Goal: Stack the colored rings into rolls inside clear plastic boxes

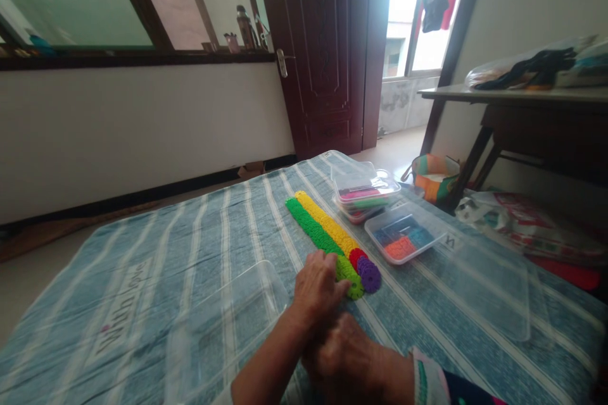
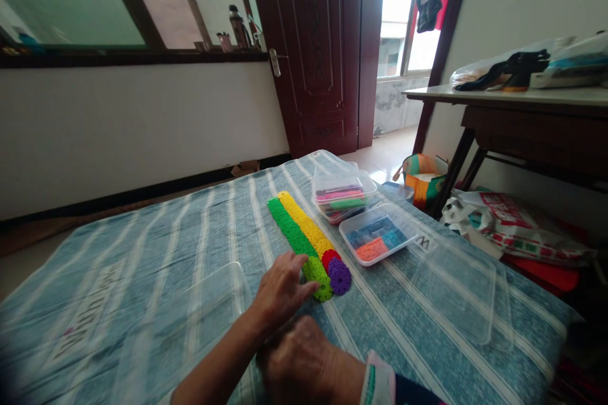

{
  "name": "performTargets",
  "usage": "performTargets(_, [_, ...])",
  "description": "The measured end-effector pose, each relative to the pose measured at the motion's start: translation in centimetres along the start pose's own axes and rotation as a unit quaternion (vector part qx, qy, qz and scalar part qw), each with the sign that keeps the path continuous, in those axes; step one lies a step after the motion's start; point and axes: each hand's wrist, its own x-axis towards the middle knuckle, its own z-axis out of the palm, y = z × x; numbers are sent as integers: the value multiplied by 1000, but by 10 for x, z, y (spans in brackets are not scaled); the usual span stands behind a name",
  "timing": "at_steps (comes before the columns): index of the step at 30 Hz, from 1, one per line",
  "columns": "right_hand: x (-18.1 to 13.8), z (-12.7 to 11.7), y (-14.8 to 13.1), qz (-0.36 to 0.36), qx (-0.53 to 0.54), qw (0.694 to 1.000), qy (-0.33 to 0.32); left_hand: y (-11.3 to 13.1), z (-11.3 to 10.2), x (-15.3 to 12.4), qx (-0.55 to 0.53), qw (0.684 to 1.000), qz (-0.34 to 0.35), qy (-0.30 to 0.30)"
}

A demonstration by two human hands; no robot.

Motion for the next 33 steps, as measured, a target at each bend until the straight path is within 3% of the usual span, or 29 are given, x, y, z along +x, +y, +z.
performTargets(7, [1, 3, 2, 4, -43, 998, -50, -1, 9, 4, -14, 1000, -16, 10])
performTargets(22, [-2, 12, 6, 0, -48, 998, -42, 4, 4, 11, -10, 998, -59, 0])
performTargets(33, [-9, 32, 12, 4, -49, 998, -40, 5, 5, 4, -34, 999, -19, 14])
